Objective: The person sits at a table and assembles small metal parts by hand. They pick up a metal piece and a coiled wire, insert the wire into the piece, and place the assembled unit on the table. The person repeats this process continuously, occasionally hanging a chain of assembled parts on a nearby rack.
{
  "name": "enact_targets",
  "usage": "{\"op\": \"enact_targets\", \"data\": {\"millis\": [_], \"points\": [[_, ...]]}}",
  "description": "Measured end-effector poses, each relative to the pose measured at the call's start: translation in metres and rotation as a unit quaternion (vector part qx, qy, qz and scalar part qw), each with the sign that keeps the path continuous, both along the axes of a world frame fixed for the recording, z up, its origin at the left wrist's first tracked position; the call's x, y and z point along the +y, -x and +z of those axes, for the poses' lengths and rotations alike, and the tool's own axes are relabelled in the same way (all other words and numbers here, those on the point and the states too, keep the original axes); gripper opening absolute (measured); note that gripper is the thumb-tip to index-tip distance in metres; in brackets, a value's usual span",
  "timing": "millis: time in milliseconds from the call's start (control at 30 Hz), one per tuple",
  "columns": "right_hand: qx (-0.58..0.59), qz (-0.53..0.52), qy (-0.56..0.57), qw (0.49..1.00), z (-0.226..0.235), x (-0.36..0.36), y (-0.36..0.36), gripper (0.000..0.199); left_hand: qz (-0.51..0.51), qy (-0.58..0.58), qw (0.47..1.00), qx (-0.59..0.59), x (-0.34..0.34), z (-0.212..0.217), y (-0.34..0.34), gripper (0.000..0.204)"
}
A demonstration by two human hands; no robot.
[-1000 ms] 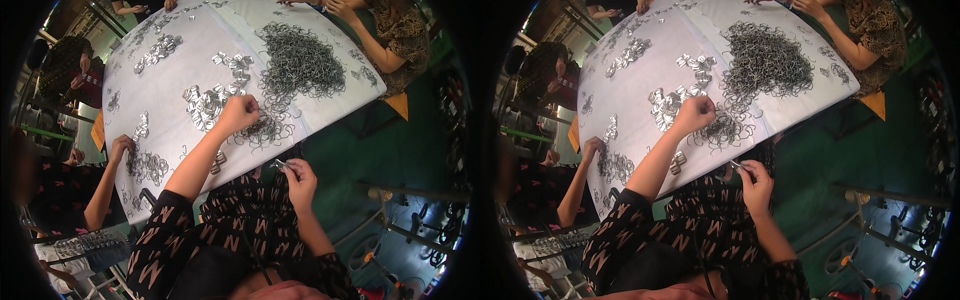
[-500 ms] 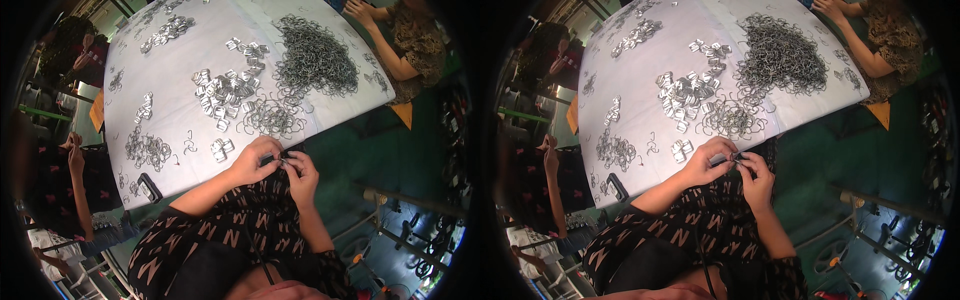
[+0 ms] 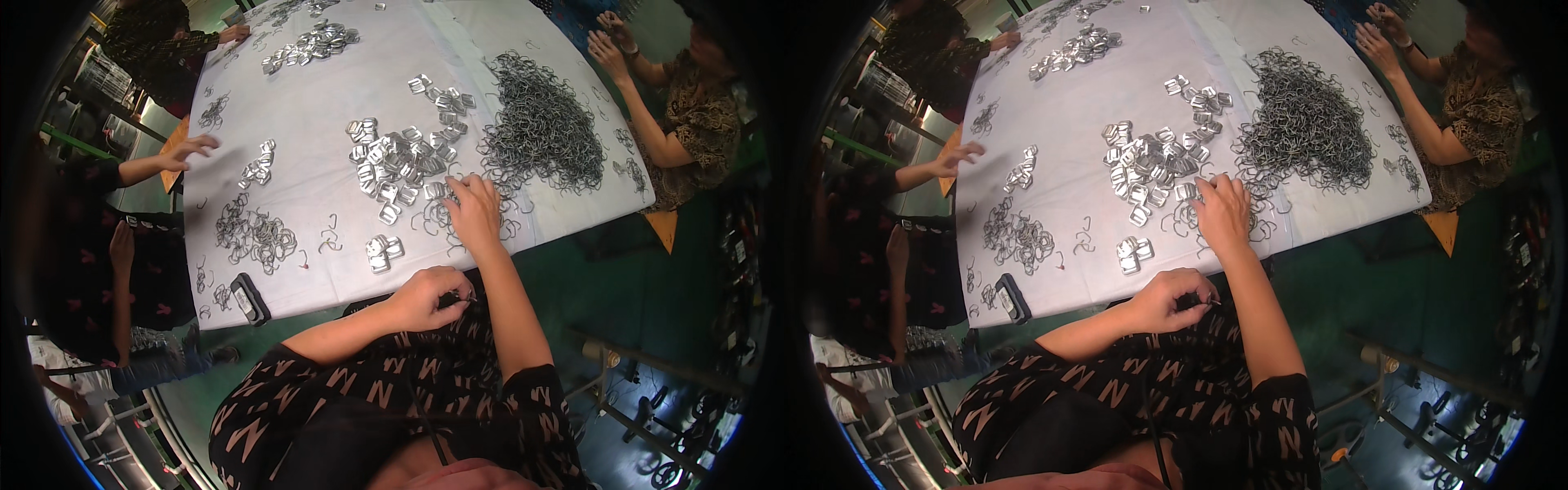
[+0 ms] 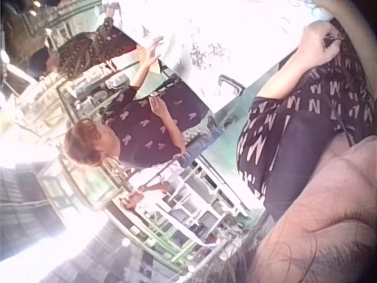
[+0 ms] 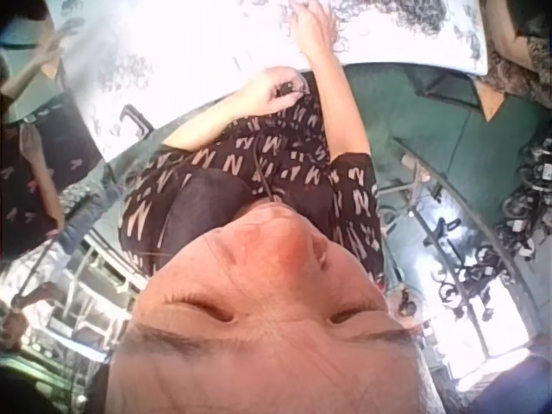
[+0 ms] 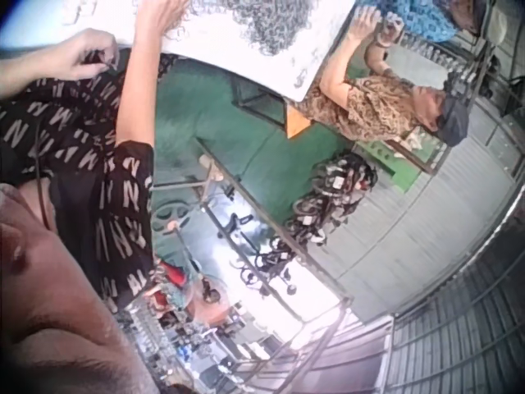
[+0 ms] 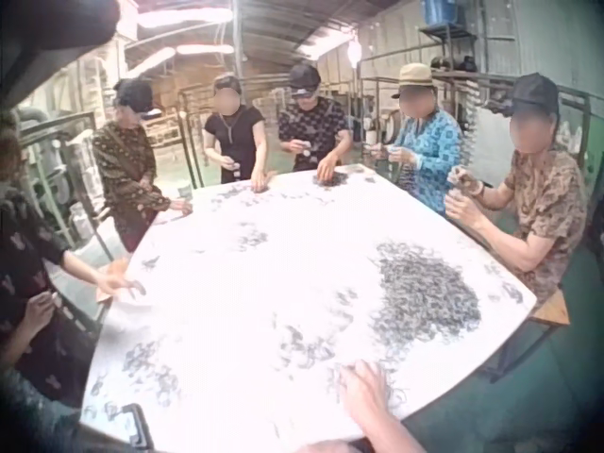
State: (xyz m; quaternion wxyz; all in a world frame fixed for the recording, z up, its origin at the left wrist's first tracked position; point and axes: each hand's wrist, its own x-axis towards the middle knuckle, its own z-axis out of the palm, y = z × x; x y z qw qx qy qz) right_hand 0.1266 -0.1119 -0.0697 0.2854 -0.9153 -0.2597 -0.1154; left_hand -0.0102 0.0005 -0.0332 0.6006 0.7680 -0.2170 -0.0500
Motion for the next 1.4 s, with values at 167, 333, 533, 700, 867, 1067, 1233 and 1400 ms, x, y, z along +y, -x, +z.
{"op": "enact_targets", "data": {"millis": [167,333,533,700,867,1067,1233,1400], "points": [[0.043,-0.017,0.019,0.999,-0.005,0.019,-0.012,0.027,0.017,0.001,1.0,-0.022,0.005,-0.003,0.001,0.013],[0.006,0.031,-0.1,0.994,-0.005,0.001,-0.009,0.02,0.024,0.008,1.0,-0.003,0.003,-0.007,0.001,0.013],[0.34,0.029,-0.443,0.829,0.024,-0.041,0.041,0.014,0.096,0.033,0.99,0.102,0.002,-0.006,-0.002,0.011],[0.379,0.004,-0.471,0.797,0.039,-0.062,0.082,0.017,0.162,0.035,0.986,0.003,-0.004,-0.008,-0.007,0.013],[0.322,-0.016,-0.457,0.829,0.038,-0.068,0.099,0.014,0.141,-0.037,0.989,0.008,-0.011,-0.004,-0.004,0.013],[0.248,-0.044,-0.396,0.883,0.044,-0.06,0.109,0.012,0.153,-0.102,0.983,0.011,-0.014,-0.005,-0.005,0.014],[0.217,-0.068,-0.409,0.884,0.036,-0.068,0.111,0.012,0.065,-0.06,0.996,-0.008,0.006,-0.003,-0.031,0.008],[0.192,-0.09,-0.406,0.889,0.038,-0.077,0.115,0.013,0.186,-0.273,0.926,-0.182,0.012,-0.003,-0.107,0.009]]}}
